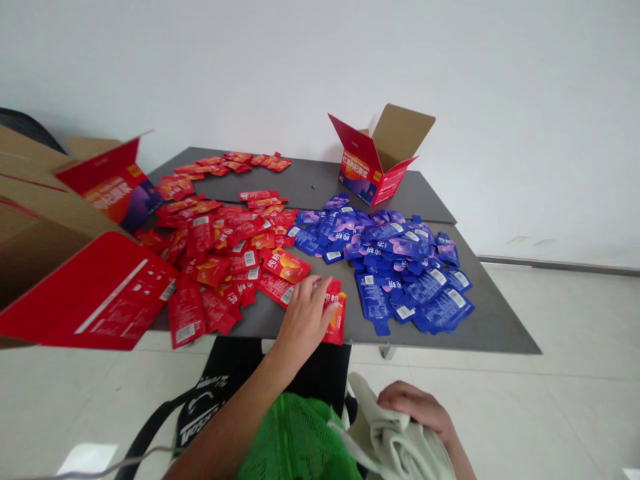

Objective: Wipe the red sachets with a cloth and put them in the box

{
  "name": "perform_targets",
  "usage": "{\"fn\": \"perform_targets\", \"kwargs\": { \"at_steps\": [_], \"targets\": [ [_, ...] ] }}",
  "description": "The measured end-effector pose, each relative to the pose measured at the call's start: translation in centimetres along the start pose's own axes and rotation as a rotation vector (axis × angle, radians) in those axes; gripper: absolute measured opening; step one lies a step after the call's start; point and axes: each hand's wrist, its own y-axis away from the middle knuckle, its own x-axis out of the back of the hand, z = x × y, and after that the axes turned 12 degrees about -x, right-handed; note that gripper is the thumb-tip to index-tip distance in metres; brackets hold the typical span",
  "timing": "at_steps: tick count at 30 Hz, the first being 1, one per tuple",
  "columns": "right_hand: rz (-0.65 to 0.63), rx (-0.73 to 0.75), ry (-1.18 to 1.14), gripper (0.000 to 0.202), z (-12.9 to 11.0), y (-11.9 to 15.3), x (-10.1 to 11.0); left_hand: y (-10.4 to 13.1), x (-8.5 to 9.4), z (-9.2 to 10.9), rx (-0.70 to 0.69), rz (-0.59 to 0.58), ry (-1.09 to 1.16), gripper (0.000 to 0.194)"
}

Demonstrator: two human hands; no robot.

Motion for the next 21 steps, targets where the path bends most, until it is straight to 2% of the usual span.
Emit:
{"fn": "perform_targets", "kwargs": {
  "at_steps": [4, 8, 10, 11, 13, 15, 18, 21],
  "targets": [
    [0.151, 0.047, -0.118, 0.036, -1.4, -0.2, 1.4, 4.7, 1.0, 2.2, -0.181, 0.017, 0.026, 0.028],
    [0.452, 0.044, -0.043, 0.026, -4.0, -1.7, 1.5, 8.2, 0.1, 2.9, -0.283, -0.045, 0.034, 0.028],
    [0.573, 0.153, 0.01, 0.029, -5.1, -3.3, 1.0, 8.8, -0.5, 2.6, -0.319, -0.055, 0.029, 0.031],
    [0.572, 0.232, 0.045, 0.032, -5.5, -4.1, 0.7, 8.9, -0.8, 2.3, -0.332, -0.049, 0.026, 0.031],
    [0.446, 0.389, 0.134, 0.038, -6.3, -5.9, -0.4, 8.9, -1.1, 1.8, -0.343, -0.034, 0.022, 0.027],
    [0.223, 0.436, 0.257, 0.042, -6.9, -7.4, -1.7, 8.7, -1.1, 1.3, -0.346, -0.029, 0.014, 0.023],
    [-0.038, 0.284, 0.491, 0.049, -7.4, -9.0, -3.6, 8.5, -1.1, 1.1, -0.337, -0.031, -0.008, 0.022],
    [-0.105, 0.163, 0.646, 0.046, -7.7, -10.3, -4.5, 8.3, -1.0, 1.3, -0.323, -0.014, 0.008, 0.024]
  ]
}}
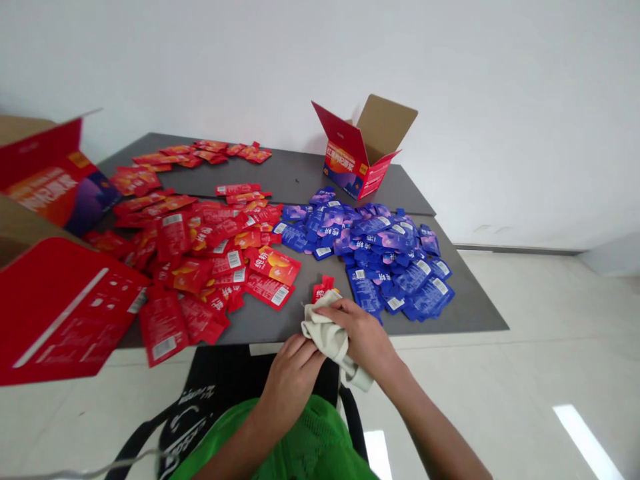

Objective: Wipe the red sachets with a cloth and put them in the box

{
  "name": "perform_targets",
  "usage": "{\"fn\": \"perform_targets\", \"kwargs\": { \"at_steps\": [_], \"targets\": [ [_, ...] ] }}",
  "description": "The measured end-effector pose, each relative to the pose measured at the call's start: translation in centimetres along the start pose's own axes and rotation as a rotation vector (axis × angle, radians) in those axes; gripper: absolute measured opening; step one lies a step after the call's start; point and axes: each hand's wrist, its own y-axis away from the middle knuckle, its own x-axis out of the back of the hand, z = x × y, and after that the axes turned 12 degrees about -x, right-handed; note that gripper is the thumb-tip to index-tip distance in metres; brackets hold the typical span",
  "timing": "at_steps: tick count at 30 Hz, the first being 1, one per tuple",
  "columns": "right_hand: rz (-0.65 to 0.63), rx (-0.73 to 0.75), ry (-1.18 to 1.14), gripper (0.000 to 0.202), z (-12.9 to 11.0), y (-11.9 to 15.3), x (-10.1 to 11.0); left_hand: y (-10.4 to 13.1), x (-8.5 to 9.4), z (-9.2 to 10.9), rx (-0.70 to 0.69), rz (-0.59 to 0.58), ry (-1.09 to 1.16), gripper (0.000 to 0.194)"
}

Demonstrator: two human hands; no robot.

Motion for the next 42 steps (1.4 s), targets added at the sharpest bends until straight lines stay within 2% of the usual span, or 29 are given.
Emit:
{"fn": "perform_targets", "kwargs": {
  "at_steps": [4, 8, 10, 13, 15, 17, 19, 21, 23, 25, 27, 29, 32, 34, 38, 42],
  "targets": [
    [0.037, 0.0, 0.137, 0.044, 0.0, -2.8, 0.9, -0.2, 0.0, 0.1, -0.004, 0.055, 0.005, 0.029],
    [0.117, -0.035, 0.24, 0.054, -0.2, -4.9, 2.7, -0.2, 0.0, 0.0, -0.007, 0.055, -0.002, 0.03],
    [0.158, -0.032, 0.222, 0.055, -0.8, -4.1, 3.3, 0.0, 0.0, 0.0, -0.01, 0.055, -0.007, 0.031],
    [0.171, 0.022, 0.144, 0.054, -1.9, -1.1, 3.1, 0.2, 0.1, 0.0, -0.007, 0.062, 0.004, 0.026],
    [0.081, 0.031, 0.147, 0.053, -2.4, 0.6, 2.3, 0.3, 0.2, 0.1, -0.006, 0.074, 0.014, 0.025],
    [-0.021, -0.008, 0.166, 0.049, -2.3, 1.0, 1.3, 0.3, 0.3, 0.1, 0.0, 0.073, 0.031, 0.026],
    [-0.045, -0.043, 0.145, 0.044, -1.7, -0.2, 0.7, 0.3, 0.3, 0.0, 0.009, 0.071, 0.05, 0.025],
    [0.01, -0.061, 0.147, 0.044, -1.0, -2.5, 0.9, 0.4, 0.2, -0.1, 0.012, 0.079, 0.062, 0.026],
    [0.085, -0.074, 0.196, 0.049, -0.6, -4.6, 1.7, 0.4, 0.1, -0.3, 0.007, 0.095, 0.061, 0.027],
    [0.136, -0.093, 0.241, 0.054, -0.6, -5.4, 2.7, 0.4, -0.1, -0.4, 0.012, 0.098, 0.056, 0.029],
    [0.176, -0.088, 0.227, 0.056, -1.0, -4.6, 3.4, 0.3, -0.1, -0.4, 0.021, 0.102, 0.056, 0.029],
    [0.18, -0.04, 0.166, 0.055, -1.6, -2.5, 3.4, 0.2, 0.0, -0.2, 0.025, 0.102, 0.06, 0.027],
    [0.032, 0.01, 0.138, 0.053, -2.1, 0.5, 2.2, 0.2, 0.2, 0.0, 0.028, 0.094, 0.056, 0.022],
    [-0.052, -0.012, 0.152, 0.05, -2.0, 1.0, 1.2, 0.2, 0.2, 0.0, 0.034, 0.085, 0.057, 0.021],
    [0.017, -0.041, 0.157, 0.048, -1.0, -2.4, 0.7, 0.4, 0.1, -0.2, 0.028, 0.091, 0.073, 0.023],
    [0.125, -0.072, 0.247, 0.055, -0.5, -6.0, 2.6, 0.6, -0.1, -0.5, 0.024, 0.091, 0.048, 0.027]
  ]
}}
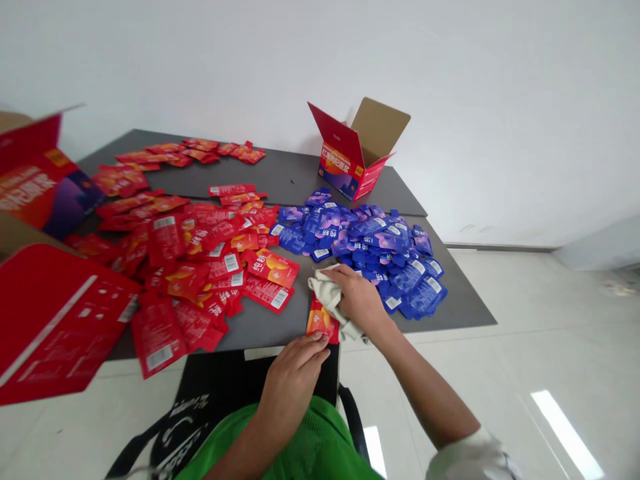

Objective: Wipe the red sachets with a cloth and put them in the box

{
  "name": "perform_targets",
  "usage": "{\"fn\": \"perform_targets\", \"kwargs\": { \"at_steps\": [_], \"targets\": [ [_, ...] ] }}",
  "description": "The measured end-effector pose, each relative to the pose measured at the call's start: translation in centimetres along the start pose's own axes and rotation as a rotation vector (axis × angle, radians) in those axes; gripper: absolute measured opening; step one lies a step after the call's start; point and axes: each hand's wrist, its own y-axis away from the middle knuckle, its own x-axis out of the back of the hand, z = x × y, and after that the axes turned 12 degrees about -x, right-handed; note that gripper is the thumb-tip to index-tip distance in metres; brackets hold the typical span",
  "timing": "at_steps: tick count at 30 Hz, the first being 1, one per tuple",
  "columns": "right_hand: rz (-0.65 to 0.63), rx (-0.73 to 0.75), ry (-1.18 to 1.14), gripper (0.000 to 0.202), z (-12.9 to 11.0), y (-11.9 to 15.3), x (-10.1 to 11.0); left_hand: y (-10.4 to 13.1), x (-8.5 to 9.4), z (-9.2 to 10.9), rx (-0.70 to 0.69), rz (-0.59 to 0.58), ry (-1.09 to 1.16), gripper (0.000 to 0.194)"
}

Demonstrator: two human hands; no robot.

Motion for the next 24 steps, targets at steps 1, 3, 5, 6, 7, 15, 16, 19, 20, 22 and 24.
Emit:
{"fn": "perform_targets", "kwargs": {
  "at_steps": [1, 3, 5, 6, 7, 15, 16, 19, 20, 22, 24],
  "targets": [
    [0.021, -0.012, 0.004, 0.055, 0.0, -0.1, 0.6, 0.0, 0.0, 0.0, 0.0, -0.002, -0.006, 0.028],
    [0.07, -0.016, -0.025, 0.054, -0.3, 1.0, 1.6, 0.0, 0.0, 0.1, -0.004, -0.001, -0.008, 0.028],
    [0.099, 0.01, -0.1, 0.054, -0.8, 3.3, 2.0, -0.1, 0.1, 0.2, -0.005, 0.002, -0.004, 0.027],
    [0.085, 0.034, -0.14, 0.055, -1.1, 4.6, 2.0, -0.2, 0.1, 0.3, -0.004, -0.001, -0.003, 0.025],
    [0.037, 0.05, -0.155, 0.055, -1.3, 5.8, 1.7, -0.2, 0.2, 0.4, -0.003, -0.005, -0.008, 0.023],
    [-0.064, 0.022, -0.156, 0.046, -0.7, 3.3, -1.9, -0.2, 0.3, 0.4, -0.003, 0.001, -0.005, 0.023],
    [-0.038, 0.013, -0.125, 0.048, -0.5, 2.2, -1.7, -0.2, 0.2, 0.3, -0.004, 0.005, -0.002, 0.023],
    [0.022, -0.028, -0.062, 0.055, -0.2, 0.1, -0.3, -0.2, 0.1, 0.2, -0.001, 0.006, -0.006, 0.023],
    [0.04, -0.039, -0.058, 0.057, -0.2, 0.1, 0.3, -0.2, 0.1, 0.2, 0.0, 0.007, -0.006, 0.024],
    [0.074, -0.032, -0.079, 0.057, -0.6, 1.5, 1.1, -0.2, 0.2, 0.3, -0.002, 0.018, 0.0, 0.024],
    [0.079, 0.008, -0.131, 0.055, -1.1, 4.0, 1.4, -0.2, 0.2, 0.4, 0.003, 0.022, 0.006, 0.023]
  ]
}}
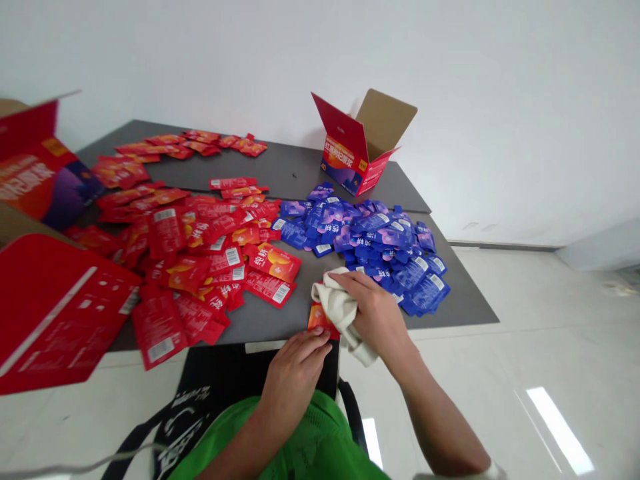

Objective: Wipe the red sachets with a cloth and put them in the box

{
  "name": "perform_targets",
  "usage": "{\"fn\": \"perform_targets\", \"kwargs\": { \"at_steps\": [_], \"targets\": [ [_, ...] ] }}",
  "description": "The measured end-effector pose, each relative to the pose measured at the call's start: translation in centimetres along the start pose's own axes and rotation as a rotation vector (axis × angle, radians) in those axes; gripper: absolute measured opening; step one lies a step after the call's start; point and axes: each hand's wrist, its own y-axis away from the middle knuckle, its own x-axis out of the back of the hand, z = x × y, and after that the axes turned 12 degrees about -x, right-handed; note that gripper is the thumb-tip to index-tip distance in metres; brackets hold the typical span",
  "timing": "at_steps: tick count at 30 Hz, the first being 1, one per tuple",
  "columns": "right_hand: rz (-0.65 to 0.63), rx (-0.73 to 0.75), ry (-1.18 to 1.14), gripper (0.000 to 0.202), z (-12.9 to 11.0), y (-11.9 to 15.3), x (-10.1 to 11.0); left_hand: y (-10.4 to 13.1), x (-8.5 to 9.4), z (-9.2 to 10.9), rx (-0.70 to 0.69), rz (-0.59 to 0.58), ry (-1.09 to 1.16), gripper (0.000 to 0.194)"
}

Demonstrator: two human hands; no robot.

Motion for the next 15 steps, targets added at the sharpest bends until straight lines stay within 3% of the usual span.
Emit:
{"fn": "perform_targets", "kwargs": {
  "at_steps": [3, 6, 10, 15],
  "targets": [
    [-0.133, 0.032, -0.008, 0.054, -0.5, 3.4, -0.7, 0.0, 0.1, 0.2, 0.012, -0.021, -0.025, 0.021],
    [-0.224, -0.002, -0.018, 0.054, -0.1, 4.1, -2.2, 0.0, 0.2, 0.2, 0.013, -0.042, -0.047, 0.023],
    [-0.139, -0.026, -0.04, 0.052, 1.1, 0.5, -3.2, 0.2, 0.0, 0.0, -0.01, -0.019, -0.013, 0.022],
    [-0.045, -0.039, 0.067, 0.057, 1.3, -3.3, -1.7, 0.4, -0.4, -0.2, -0.012, -0.013, -0.007, 0.023]
  ]
}}
